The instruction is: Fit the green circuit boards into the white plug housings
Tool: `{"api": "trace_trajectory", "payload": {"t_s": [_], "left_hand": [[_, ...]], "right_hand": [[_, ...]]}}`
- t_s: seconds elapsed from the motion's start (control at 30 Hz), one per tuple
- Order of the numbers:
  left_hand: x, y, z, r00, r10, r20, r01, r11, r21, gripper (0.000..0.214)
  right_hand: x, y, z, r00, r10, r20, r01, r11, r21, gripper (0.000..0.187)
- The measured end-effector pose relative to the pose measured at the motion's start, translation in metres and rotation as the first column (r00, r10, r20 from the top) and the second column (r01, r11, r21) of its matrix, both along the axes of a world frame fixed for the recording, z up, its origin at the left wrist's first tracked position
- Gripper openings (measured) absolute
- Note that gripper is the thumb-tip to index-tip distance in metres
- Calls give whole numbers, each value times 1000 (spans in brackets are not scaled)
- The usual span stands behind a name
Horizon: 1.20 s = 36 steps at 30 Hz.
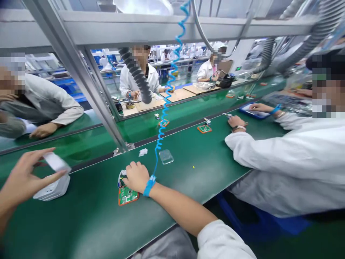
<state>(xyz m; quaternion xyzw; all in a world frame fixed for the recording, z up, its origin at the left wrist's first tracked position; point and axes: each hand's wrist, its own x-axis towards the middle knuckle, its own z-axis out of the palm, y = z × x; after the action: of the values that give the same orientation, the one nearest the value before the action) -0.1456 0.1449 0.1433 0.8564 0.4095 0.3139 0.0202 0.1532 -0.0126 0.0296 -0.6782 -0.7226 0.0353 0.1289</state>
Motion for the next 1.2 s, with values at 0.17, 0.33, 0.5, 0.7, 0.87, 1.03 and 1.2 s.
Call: {"api": "trace_trajectory", "payload": {"t_s": [0.17, 0.33, 0.5, 0.7, 0.87, 1.03, 1.2], "left_hand": [[87, -51, -67, 882, 89, 462, 93, 930, -357, 54], [110, -78, -122, 776, 283, 564, 117, 814, -569, 43], [108, -95, -130, 830, 134, 542, 267, 757, -597, 40], [111, -107, -126, 870, -52, 490, 385, 693, -610, 37], [112, -106, -126, 852, -6, 524, 433, 570, -698, 27], [114, -106, -126, 909, -23, 416, 324, 666, -672, 18], [111, -110, -122, 907, -5, 422, 321, 656, -682, 42]], "right_hand": [[1, -1, -4, 983, 168, -76, -164, 985, 58, 12], [10, -4, -14, 832, 484, -272, -446, 874, 190, 19], [2, -5, -14, 894, 400, -201, -317, 882, 348, 25], [3, -7, -8, 923, 379, -68, -296, 811, 504, 21], [5, -4, -14, 908, 412, -78, -301, 769, 564, 19], [3, -4, -12, 903, 420, -85, -323, 798, 510, 21], [3, -13, 2, 919, 372, -128, -315, 891, 328, 23]]}}
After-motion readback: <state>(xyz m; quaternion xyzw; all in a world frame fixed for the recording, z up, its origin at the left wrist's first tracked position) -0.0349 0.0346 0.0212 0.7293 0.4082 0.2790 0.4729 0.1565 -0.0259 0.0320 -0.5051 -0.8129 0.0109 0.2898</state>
